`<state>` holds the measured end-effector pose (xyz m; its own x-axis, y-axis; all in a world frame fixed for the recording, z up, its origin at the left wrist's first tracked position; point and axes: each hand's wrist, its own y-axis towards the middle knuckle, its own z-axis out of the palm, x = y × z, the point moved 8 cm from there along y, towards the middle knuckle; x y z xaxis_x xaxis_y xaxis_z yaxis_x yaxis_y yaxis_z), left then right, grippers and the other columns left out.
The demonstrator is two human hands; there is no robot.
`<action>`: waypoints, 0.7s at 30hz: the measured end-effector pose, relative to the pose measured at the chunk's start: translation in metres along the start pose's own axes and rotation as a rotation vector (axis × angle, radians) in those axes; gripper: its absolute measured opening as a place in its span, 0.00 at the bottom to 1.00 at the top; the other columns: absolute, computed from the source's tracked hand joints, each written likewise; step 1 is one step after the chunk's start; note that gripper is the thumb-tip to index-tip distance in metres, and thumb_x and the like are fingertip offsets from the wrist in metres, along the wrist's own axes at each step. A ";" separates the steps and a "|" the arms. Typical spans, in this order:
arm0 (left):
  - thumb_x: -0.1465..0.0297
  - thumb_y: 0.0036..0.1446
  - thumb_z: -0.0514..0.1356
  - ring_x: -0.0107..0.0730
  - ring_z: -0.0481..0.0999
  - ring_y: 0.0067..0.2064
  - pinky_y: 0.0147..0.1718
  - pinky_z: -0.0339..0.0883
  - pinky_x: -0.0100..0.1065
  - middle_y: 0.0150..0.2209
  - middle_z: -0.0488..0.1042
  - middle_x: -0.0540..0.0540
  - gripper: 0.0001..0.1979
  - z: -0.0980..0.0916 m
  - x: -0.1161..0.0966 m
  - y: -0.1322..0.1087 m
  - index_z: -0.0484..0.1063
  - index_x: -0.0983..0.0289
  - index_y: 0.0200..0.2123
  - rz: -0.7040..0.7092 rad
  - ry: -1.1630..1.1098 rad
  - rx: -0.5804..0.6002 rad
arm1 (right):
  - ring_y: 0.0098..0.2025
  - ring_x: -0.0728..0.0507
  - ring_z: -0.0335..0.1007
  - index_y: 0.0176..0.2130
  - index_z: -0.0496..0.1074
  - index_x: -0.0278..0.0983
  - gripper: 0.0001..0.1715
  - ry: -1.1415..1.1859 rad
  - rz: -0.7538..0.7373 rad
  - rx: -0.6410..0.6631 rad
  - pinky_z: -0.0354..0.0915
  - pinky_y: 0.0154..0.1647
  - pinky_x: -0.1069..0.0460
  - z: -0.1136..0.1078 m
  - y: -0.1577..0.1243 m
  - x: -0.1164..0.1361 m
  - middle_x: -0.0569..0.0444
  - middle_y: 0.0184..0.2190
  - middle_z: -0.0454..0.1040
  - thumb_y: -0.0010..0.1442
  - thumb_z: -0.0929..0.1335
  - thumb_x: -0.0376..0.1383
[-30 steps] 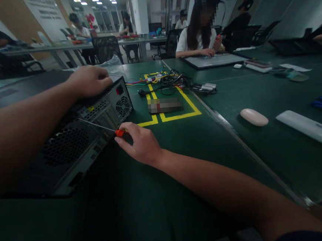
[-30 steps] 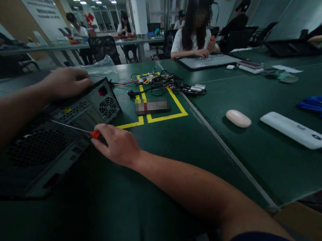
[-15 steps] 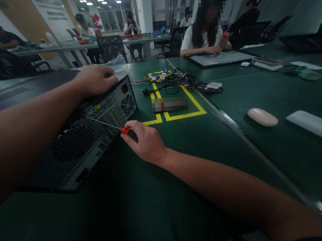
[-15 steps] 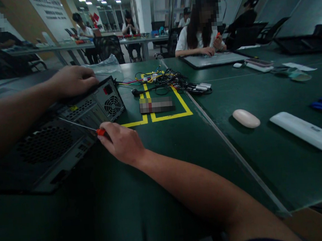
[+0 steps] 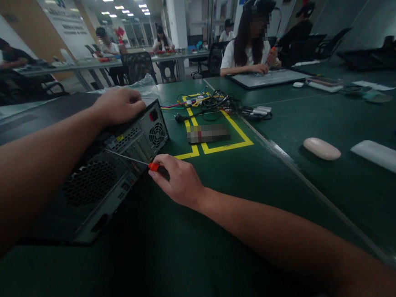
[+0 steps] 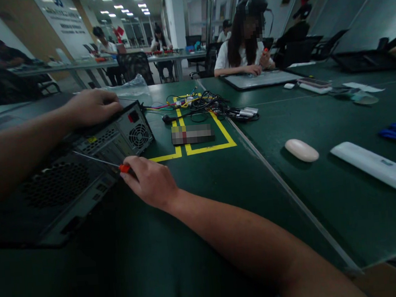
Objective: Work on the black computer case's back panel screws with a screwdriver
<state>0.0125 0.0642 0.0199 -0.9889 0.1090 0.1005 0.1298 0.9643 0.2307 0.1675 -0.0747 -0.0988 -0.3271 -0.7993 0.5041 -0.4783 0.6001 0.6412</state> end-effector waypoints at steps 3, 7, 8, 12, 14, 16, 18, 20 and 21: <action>0.56 0.64 0.47 0.41 0.71 0.37 0.38 0.61 0.41 0.38 0.78 0.62 0.27 0.001 0.001 0.000 0.80 0.68 0.44 -0.004 0.007 0.009 | 0.46 0.44 0.79 0.53 0.68 0.39 0.14 0.008 0.011 0.005 0.70 0.48 0.49 0.000 0.000 -0.001 0.50 0.45 0.80 0.75 0.63 0.45; 0.56 0.64 0.48 0.42 0.71 0.38 0.37 0.60 0.41 0.38 0.77 0.62 0.25 0.000 0.000 0.001 0.79 0.66 0.42 0.026 0.003 -0.009 | 0.47 0.43 0.79 0.53 0.68 0.38 0.15 0.011 0.013 0.001 0.71 0.48 0.49 -0.001 0.000 0.000 0.50 0.45 0.80 0.75 0.63 0.45; 0.56 0.64 0.48 0.42 0.71 0.38 0.37 0.60 0.40 0.38 0.77 0.61 0.25 0.000 0.000 0.001 0.79 0.65 0.41 0.026 0.003 -0.008 | 0.47 0.43 0.79 0.53 0.68 0.39 0.16 0.004 0.013 0.000 0.71 0.48 0.49 -0.001 0.000 0.000 0.50 0.45 0.80 0.75 0.62 0.46; 0.57 0.64 0.48 0.41 0.71 0.37 0.36 0.59 0.40 0.37 0.76 0.61 0.23 0.001 0.002 0.002 0.78 0.65 0.40 0.023 -0.009 -0.009 | 0.46 0.43 0.79 0.52 0.68 0.39 0.16 -0.014 0.024 0.002 0.71 0.48 0.48 -0.002 -0.001 0.000 0.50 0.45 0.80 0.75 0.63 0.47; 0.57 0.64 0.48 0.41 0.71 0.37 0.36 0.59 0.40 0.37 0.76 0.61 0.23 0.002 0.002 0.003 0.78 0.66 0.40 0.030 -0.019 -0.008 | 0.46 0.43 0.79 0.53 0.68 0.39 0.16 -0.011 0.031 0.009 0.71 0.47 0.48 -0.002 -0.001 0.001 0.50 0.45 0.80 0.75 0.63 0.47; 0.57 0.64 0.48 0.41 0.71 0.37 0.36 0.59 0.40 0.37 0.76 0.61 0.24 0.003 0.003 0.004 0.79 0.66 0.41 0.035 -0.016 -0.018 | 0.46 0.43 0.79 0.53 0.69 0.39 0.16 -0.012 0.033 0.009 0.71 0.47 0.48 -0.003 -0.001 0.002 0.50 0.45 0.80 0.75 0.63 0.47; 0.57 0.64 0.48 0.42 0.71 0.38 0.36 0.59 0.41 0.38 0.77 0.62 0.25 0.003 0.004 0.005 0.80 0.66 0.41 0.041 -0.011 -0.024 | 0.46 0.43 0.79 0.53 0.69 0.39 0.17 -0.011 0.033 0.002 0.70 0.47 0.48 -0.005 -0.001 0.002 0.50 0.45 0.80 0.75 0.62 0.47; 0.56 0.64 0.48 0.43 0.71 0.37 0.36 0.59 0.41 0.37 0.77 0.63 0.26 0.004 0.004 0.005 0.80 0.67 0.42 0.043 -0.008 -0.014 | 0.45 0.43 0.78 0.53 0.69 0.39 0.18 -0.008 0.039 -0.006 0.70 0.47 0.49 -0.005 -0.001 0.002 0.50 0.44 0.80 0.75 0.62 0.48; 0.56 0.64 0.48 0.43 0.71 0.37 0.36 0.59 0.41 0.37 0.77 0.63 0.26 0.004 0.005 0.005 0.80 0.67 0.42 0.040 -0.006 -0.007 | 0.45 0.44 0.78 0.53 0.69 0.39 0.18 -0.006 0.042 -0.009 0.70 0.47 0.49 -0.005 -0.001 0.001 0.50 0.44 0.80 0.75 0.63 0.48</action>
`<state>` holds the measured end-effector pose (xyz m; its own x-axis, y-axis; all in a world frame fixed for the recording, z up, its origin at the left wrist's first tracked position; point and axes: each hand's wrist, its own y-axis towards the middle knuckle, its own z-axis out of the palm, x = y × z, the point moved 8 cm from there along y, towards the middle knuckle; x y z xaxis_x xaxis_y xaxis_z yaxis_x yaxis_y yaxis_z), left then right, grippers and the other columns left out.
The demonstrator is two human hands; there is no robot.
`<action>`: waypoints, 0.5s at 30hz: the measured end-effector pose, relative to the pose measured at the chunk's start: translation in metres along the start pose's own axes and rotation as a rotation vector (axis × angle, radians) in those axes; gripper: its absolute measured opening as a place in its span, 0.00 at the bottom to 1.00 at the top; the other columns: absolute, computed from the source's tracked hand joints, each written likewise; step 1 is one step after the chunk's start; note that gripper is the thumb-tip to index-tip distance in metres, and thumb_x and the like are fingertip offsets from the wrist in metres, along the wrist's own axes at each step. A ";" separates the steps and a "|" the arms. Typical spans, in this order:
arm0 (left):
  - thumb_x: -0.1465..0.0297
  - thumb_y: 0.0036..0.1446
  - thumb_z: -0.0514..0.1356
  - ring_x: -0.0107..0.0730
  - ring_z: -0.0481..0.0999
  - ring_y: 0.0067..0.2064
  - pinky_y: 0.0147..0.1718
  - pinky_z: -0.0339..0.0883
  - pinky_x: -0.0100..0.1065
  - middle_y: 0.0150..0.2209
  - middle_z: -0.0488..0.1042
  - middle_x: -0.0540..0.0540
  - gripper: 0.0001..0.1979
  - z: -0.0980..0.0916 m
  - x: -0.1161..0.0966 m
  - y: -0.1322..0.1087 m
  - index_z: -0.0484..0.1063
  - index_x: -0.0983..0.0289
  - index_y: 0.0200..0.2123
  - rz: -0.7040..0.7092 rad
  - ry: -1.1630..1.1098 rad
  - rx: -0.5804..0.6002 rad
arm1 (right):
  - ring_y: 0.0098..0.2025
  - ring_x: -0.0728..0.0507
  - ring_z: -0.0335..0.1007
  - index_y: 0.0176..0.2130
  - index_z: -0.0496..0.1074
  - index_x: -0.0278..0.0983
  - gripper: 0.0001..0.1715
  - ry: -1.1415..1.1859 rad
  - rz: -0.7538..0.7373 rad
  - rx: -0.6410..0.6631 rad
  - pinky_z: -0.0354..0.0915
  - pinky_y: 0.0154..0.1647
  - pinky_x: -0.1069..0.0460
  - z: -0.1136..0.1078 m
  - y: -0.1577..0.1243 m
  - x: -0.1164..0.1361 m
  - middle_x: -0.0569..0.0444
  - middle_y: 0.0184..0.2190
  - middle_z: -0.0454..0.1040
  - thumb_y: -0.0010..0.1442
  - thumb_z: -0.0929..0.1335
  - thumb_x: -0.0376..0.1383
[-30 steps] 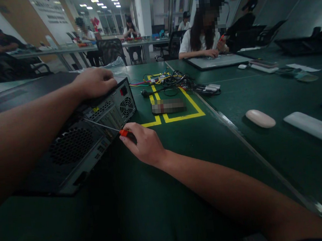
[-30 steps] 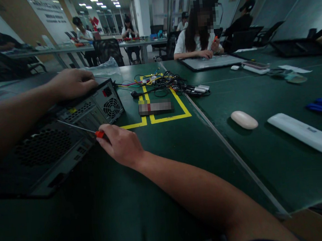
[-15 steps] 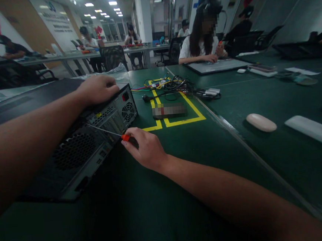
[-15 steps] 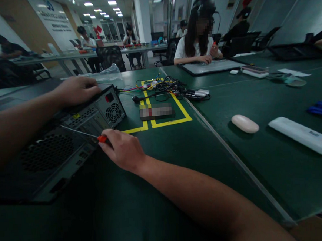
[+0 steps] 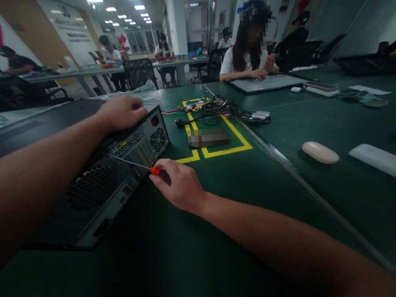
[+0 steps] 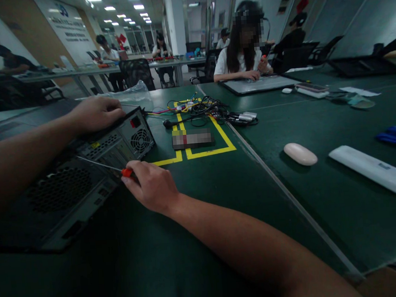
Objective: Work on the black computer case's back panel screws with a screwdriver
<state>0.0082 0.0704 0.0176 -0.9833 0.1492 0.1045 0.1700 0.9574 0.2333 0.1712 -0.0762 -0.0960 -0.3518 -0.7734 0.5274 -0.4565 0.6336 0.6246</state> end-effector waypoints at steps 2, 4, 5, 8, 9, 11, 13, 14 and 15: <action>0.55 0.64 0.48 0.43 0.71 0.37 0.36 0.59 0.41 0.37 0.77 0.62 0.26 0.001 0.000 0.000 0.80 0.66 0.42 0.001 0.000 0.007 | 0.45 0.44 0.78 0.54 0.69 0.39 0.19 0.002 0.001 -0.005 0.70 0.48 0.49 0.001 0.000 -0.001 0.51 0.45 0.80 0.75 0.63 0.49; 0.55 0.64 0.47 0.43 0.71 0.37 0.36 0.59 0.41 0.37 0.77 0.62 0.26 0.000 -0.001 -0.001 0.80 0.66 0.42 0.002 -0.005 -0.002 | 0.46 0.43 0.78 0.54 0.70 0.38 0.20 -0.002 -0.004 -0.016 0.70 0.49 0.49 0.001 0.000 -0.001 0.50 0.45 0.80 0.75 0.62 0.49; 0.55 0.64 0.47 0.43 0.71 0.37 0.36 0.59 0.41 0.37 0.77 0.62 0.26 0.000 0.000 -0.001 0.80 0.66 0.42 -0.001 -0.010 -0.006 | 0.47 0.43 0.78 0.54 0.70 0.38 0.20 -0.003 -0.005 -0.022 0.70 0.50 0.49 0.000 0.000 -0.001 0.49 0.46 0.80 0.75 0.62 0.49; 0.55 0.63 0.48 0.43 0.71 0.37 0.37 0.59 0.41 0.37 0.77 0.62 0.26 0.000 0.000 -0.001 0.80 0.66 0.42 -0.015 -0.027 -0.006 | 0.47 0.43 0.78 0.53 0.71 0.38 0.21 0.002 0.008 -0.024 0.70 0.51 0.49 -0.001 0.001 -0.001 0.48 0.46 0.80 0.75 0.62 0.50; 0.55 0.63 0.48 0.43 0.71 0.37 0.37 0.59 0.41 0.37 0.77 0.62 0.26 0.000 0.000 -0.001 0.80 0.65 0.42 -0.015 -0.031 -0.005 | 0.47 0.43 0.78 0.53 0.72 0.37 0.22 0.007 0.014 -0.019 0.70 0.51 0.49 -0.001 0.001 -0.001 0.48 0.46 0.80 0.75 0.62 0.50; 0.55 0.63 0.48 0.43 0.72 0.38 0.37 0.60 0.41 0.38 0.78 0.62 0.26 0.000 0.000 -0.001 0.80 0.65 0.42 -0.010 -0.036 -0.009 | 0.47 0.43 0.78 0.52 0.73 0.37 0.22 0.011 0.022 -0.010 0.70 0.51 0.49 -0.001 0.002 0.000 0.48 0.45 0.80 0.75 0.62 0.50; 0.55 0.63 0.49 0.42 0.71 0.38 0.37 0.60 0.40 0.38 0.78 0.61 0.24 -0.001 0.000 0.000 0.79 0.64 0.41 -0.008 -0.035 -0.012 | 0.47 0.43 0.78 0.52 0.73 0.37 0.22 0.015 0.030 -0.001 0.70 0.50 0.49 -0.001 0.002 0.000 0.48 0.45 0.80 0.75 0.62 0.50; 0.56 0.63 0.49 0.41 0.71 0.38 0.38 0.60 0.39 0.37 0.78 0.60 0.24 -0.001 0.000 0.000 0.79 0.64 0.41 -0.009 -0.032 -0.011 | 0.46 0.43 0.78 0.52 0.73 0.37 0.22 0.020 0.034 0.005 0.70 0.50 0.49 0.000 0.002 0.000 0.48 0.45 0.80 0.75 0.62 0.50; 0.56 0.63 0.49 0.41 0.71 0.37 0.38 0.61 0.39 0.37 0.77 0.60 0.23 -0.001 0.000 -0.001 0.79 0.64 0.41 -0.009 -0.026 -0.008 | 0.46 0.44 0.78 0.52 0.73 0.37 0.22 0.027 0.036 0.010 0.70 0.50 0.49 0.001 0.002 -0.001 0.48 0.45 0.80 0.75 0.62 0.50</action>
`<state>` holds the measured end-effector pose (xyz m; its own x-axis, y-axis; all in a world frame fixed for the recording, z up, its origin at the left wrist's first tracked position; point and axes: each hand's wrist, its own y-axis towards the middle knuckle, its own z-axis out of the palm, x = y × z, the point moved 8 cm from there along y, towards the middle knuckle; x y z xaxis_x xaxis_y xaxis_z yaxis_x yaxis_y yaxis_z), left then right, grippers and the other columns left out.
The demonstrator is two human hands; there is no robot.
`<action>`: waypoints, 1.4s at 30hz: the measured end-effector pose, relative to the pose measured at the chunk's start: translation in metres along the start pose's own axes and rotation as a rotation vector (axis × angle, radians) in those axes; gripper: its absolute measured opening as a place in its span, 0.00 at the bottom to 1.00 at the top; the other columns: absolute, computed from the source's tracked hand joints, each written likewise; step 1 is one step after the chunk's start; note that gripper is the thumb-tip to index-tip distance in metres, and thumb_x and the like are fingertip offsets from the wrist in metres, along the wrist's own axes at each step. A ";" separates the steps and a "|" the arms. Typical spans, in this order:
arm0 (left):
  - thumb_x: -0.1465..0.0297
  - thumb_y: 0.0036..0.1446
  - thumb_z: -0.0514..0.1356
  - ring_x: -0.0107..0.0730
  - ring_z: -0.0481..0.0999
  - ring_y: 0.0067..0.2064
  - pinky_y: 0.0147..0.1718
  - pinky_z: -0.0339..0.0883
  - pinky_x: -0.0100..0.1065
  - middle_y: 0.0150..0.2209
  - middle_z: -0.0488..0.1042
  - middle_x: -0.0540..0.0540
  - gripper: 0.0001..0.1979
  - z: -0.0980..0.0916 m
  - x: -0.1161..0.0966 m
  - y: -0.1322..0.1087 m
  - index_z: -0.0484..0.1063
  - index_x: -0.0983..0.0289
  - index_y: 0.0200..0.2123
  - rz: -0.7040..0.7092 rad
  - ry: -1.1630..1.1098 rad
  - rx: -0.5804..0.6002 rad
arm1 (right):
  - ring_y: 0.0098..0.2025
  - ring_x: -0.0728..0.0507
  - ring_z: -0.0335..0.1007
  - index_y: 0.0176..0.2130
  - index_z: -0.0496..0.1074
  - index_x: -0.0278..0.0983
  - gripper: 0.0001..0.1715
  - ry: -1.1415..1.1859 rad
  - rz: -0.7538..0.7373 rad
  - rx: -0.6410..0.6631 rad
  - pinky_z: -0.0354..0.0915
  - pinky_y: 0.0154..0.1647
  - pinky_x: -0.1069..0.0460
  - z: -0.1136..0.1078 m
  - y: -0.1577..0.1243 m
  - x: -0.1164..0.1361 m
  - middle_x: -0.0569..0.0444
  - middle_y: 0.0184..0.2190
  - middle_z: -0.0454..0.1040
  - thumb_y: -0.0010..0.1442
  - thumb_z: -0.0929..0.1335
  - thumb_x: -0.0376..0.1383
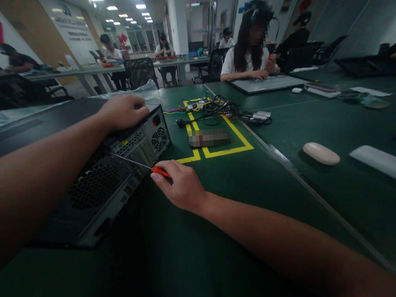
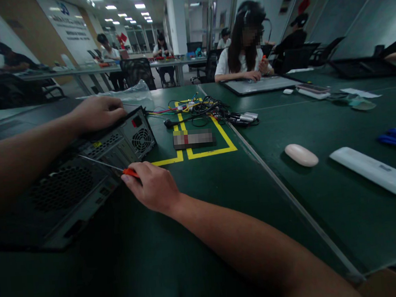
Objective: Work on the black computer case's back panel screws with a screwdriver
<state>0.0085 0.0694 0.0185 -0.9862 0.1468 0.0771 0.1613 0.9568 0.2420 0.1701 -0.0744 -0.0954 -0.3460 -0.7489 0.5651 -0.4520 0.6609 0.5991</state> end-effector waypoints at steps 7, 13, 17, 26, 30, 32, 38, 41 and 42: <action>0.55 0.64 0.47 0.43 0.71 0.38 0.36 0.60 0.40 0.37 0.76 0.62 0.26 -0.001 -0.004 -0.002 0.79 0.66 0.42 0.005 0.036 0.005 | 0.48 0.43 0.79 0.55 0.68 0.37 0.20 0.053 -0.030 -0.006 0.72 0.50 0.49 0.001 -0.002 0.001 0.48 0.47 0.80 0.73 0.64 0.48; 0.55 0.64 0.48 0.42 0.72 0.38 0.36 0.60 0.39 0.38 0.78 0.61 0.24 -0.001 0.000 -0.001 0.79 0.64 0.40 0.000 0.031 0.010 | 0.46 0.44 0.78 0.52 0.69 0.39 0.15 -0.006 -0.031 0.029 0.71 0.48 0.49 0.003 -0.001 0.001 0.50 0.45 0.79 0.74 0.63 0.45; 0.56 0.64 0.49 0.41 0.71 0.37 0.35 0.60 0.39 0.36 0.77 0.60 0.22 -0.001 0.000 0.000 0.78 0.63 0.38 0.006 0.025 0.000 | 0.47 0.44 0.78 0.53 0.68 0.39 0.15 -0.008 -0.026 0.027 0.71 0.49 0.49 0.003 -0.002 0.000 0.50 0.46 0.79 0.75 0.63 0.46; 0.56 0.64 0.48 0.41 0.70 0.37 0.36 0.59 0.40 0.35 0.75 0.61 0.22 -0.001 -0.003 -0.002 0.76 0.65 0.38 0.022 0.035 0.006 | 0.46 0.43 0.79 0.52 0.68 0.38 0.15 -0.003 -0.049 0.016 0.71 0.48 0.49 0.003 -0.002 0.001 0.49 0.45 0.79 0.75 0.63 0.45; 0.55 0.64 0.47 0.40 0.70 0.36 0.34 0.58 0.39 0.35 0.75 0.59 0.22 -0.001 -0.002 -0.001 0.75 0.63 0.38 0.005 0.028 0.014 | 0.46 0.44 0.78 0.52 0.69 0.40 0.14 -0.019 -0.035 0.028 0.71 0.48 0.49 0.003 -0.002 0.000 0.51 0.45 0.79 0.75 0.63 0.46; 0.55 0.64 0.48 0.41 0.71 0.37 0.35 0.59 0.39 0.36 0.76 0.60 0.22 -0.001 -0.001 -0.001 0.75 0.63 0.38 0.001 0.030 0.015 | 0.46 0.44 0.78 0.52 0.69 0.39 0.15 -0.020 -0.037 0.024 0.70 0.47 0.50 0.002 -0.002 0.001 0.50 0.45 0.79 0.75 0.63 0.46; 0.54 0.64 0.48 0.45 0.72 0.39 0.37 0.61 0.42 0.39 0.78 0.63 0.25 -0.001 -0.001 -0.001 0.78 0.65 0.40 0.002 0.007 -0.001 | 0.46 0.44 0.79 0.53 0.68 0.39 0.15 -0.024 -0.040 0.017 0.70 0.48 0.49 0.001 -0.002 0.002 0.50 0.46 0.79 0.75 0.63 0.46; 0.55 0.64 0.48 0.43 0.72 0.37 0.37 0.61 0.41 0.37 0.78 0.62 0.24 -0.002 -0.002 -0.002 0.78 0.64 0.40 0.007 0.018 -0.001 | 0.47 0.44 0.79 0.53 0.68 0.39 0.16 -0.025 -0.032 0.021 0.71 0.48 0.49 0.001 -0.002 0.001 0.50 0.46 0.80 0.75 0.63 0.47; 0.55 0.64 0.48 0.42 0.72 0.37 0.37 0.61 0.41 0.37 0.78 0.61 0.23 -0.002 -0.002 -0.002 0.78 0.64 0.39 0.005 0.025 0.003 | 0.47 0.44 0.79 0.53 0.68 0.39 0.16 -0.024 -0.030 0.021 0.71 0.48 0.49 0.001 -0.002 0.001 0.50 0.46 0.80 0.75 0.63 0.47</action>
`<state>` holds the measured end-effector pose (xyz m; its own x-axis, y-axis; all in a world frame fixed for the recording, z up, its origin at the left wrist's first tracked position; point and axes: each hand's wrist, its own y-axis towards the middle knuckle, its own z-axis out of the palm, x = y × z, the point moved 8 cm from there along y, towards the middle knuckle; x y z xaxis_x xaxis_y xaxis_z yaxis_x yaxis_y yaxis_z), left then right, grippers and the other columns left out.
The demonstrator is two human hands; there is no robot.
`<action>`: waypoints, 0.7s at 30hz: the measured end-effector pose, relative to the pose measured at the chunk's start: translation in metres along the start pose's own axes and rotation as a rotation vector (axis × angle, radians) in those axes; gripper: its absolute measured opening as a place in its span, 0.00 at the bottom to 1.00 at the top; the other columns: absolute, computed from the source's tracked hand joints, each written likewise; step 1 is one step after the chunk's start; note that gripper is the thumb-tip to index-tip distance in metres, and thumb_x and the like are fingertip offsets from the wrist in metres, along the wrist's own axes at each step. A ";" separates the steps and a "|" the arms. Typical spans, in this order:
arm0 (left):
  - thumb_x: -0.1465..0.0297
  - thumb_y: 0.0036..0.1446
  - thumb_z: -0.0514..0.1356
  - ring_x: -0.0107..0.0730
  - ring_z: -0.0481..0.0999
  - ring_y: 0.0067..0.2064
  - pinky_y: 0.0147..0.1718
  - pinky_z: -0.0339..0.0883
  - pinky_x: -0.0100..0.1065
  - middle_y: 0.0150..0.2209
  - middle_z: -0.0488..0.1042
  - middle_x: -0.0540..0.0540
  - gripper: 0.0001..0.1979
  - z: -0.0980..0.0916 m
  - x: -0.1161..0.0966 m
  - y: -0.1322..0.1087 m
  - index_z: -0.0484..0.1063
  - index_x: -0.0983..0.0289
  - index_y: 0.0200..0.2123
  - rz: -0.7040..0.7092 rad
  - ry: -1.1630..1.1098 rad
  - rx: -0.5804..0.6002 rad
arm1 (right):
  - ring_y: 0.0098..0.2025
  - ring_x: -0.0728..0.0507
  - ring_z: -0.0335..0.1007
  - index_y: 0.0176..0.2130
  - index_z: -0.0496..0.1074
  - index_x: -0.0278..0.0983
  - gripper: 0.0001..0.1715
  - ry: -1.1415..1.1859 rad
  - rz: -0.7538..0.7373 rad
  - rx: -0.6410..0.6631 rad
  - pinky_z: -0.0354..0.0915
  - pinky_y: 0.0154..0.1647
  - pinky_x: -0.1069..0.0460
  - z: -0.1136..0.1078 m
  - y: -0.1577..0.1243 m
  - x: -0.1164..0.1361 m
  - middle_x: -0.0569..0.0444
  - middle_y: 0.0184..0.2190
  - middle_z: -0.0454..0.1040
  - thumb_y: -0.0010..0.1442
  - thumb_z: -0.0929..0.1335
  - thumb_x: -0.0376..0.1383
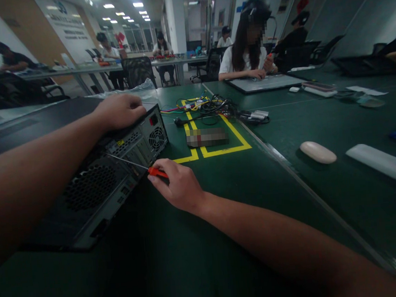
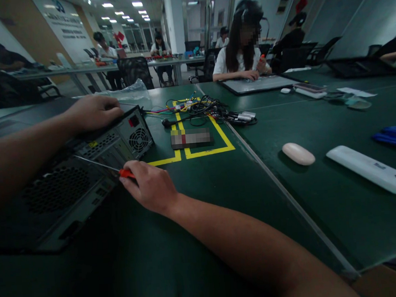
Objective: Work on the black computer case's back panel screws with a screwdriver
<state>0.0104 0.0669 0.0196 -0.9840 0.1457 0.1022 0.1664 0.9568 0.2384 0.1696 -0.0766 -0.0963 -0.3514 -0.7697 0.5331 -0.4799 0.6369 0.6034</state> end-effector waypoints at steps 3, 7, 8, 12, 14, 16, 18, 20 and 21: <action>0.55 0.64 0.48 0.42 0.72 0.37 0.36 0.61 0.40 0.37 0.77 0.61 0.24 0.000 0.001 0.000 0.78 0.64 0.40 -0.014 0.003 0.007 | 0.47 0.44 0.79 0.54 0.68 0.39 0.17 0.002 0.001 0.002 0.71 0.48 0.49 0.000 0.000 0.000 0.50 0.46 0.80 0.75 0.63 0.47; 0.55 0.64 0.48 0.42 0.71 0.37 0.36 0.60 0.41 0.38 0.77 0.62 0.25 0.002 0.001 0.001 0.79 0.65 0.40 -0.007 -0.022 0.002 | 0.47 0.43 0.79 0.53 0.69 0.39 0.18 0.006 0.009 -0.002 0.71 0.48 0.48 0.000 -0.001 0.000 0.50 0.46 0.80 0.75 0.62 0.48; 0.54 0.64 0.48 0.41 0.71 0.37 0.37 0.61 0.41 0.37 0.77 0.62 0.25 0.003 0.002 0.001 0.79 0.65 0.40 -0.015 -0.024 -0.003 | 0.47 0.43 0.79 0.53 0.69 0.39 0.19 0.007 0.013 0.000 0.71 0.48 0.48 0.000 -0.001 -0.001 0.50 0.46 0.80 0.75 0.62 0.48; 0.53 0.64 0.48 0.42 0.72 0.38 0.38 0.62 0.40 0.38 0.78 0.61 0.25 0.004 0.004 0.002 0.79 0.63 0.41 -0.028 -0.018 0.002 | 0.48 0.43 0.78 0.54 0.70 0.38 0.20 0.000 0.019 -0.007 0.71 0.50 0.49 -0.002 0.000 0.000 0.49 0.47 0.80 0.75 0.62 0.49; 0.53 0.63 0.48 0.43 0.73 0.39 0.39 0.63 0.41 0.39 0.79 0.62 0.26 0.004 0.004 0.002 0.80 0.63 0.42 -0.026 -0.022 0.002 | 0.48 0.43 0.78 0.53 0.71 0.38 0.20 -0.009 0.021 -0.014 0.71 0.50 0.49 -0.003 0.001 0.001 0.49 0.47 0.80 0.75 0.62 0.49; 0.54 0.63 0.48 0.46 0.74 0.40 0.40 0.63 0.42 0.40 0.79 0.62 0.27 0.003 0.003 0.002 0.81 0.64 0.44 -0.022 -0.022 0.008 | 0.47 0.44 0.78 0.53 0.72 0.38 0.21 -0.014 0.029 -0.006 0.71 0.50 0.49 -0.003 0.001 0.001 0.48 0.46 0.80 0.76 0.61 0.49; 0.54 0.63 0.48 0.47 0.74 0.41 0.41 0.64 0.44 0.40 0.78 0.63 0.27 0.003 0.001 0.001 0.81 0.65 0.45 -0.020 -0.013 0.019 | 0.47 0.43 0.78 0.52 0.72 0.37 0.22 -0.006 0.035 0.004 0.71 0.50 0.49 -0.001 0.002 0.000 0.48 0.45 0.80 0.76 0.61 0.49; 0.55 0.63 0.48 0.48 0.74 0.41 0.40 0.64 0.44 0.40 0.78 0.64 0.27 0.002 0.000 0.001 0.81 0.66 0.45 -0.019 -0.004 0.015 | 0.48 0.43 0.78 0.53 0.72 0.36 0.22 0.022 0.024 -0.003 0.71 0.51 0.49 -0.001 0.001 0.000 0.47 0.47 0.80 0.76 0.61 0.49; 0.55 0.63 0.48 0.48 0.74 0.41 0.40 0.63 0.43 0.40 0.78 0.64 0.27 0.001 0.000 0.000 0.81 0.66 0.45 -0.018 -0.001 0.011 | 0.49 0.43 0.79 0.54 0.71 0.36 0.22 0.044 0.016 -0.012 0.71 0.52 0.49 -0.001 0.001 0.000 0.46 0.48 0.80 0.75 0.62 0.49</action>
<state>0.0104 0.0676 0.0186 -0.9869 0.1286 0.0971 0.1480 0.9620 0.2295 0.1700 -0.0754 -0.0953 -0.3234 -0.7569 0.5679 -0.4650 0.6498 0.6013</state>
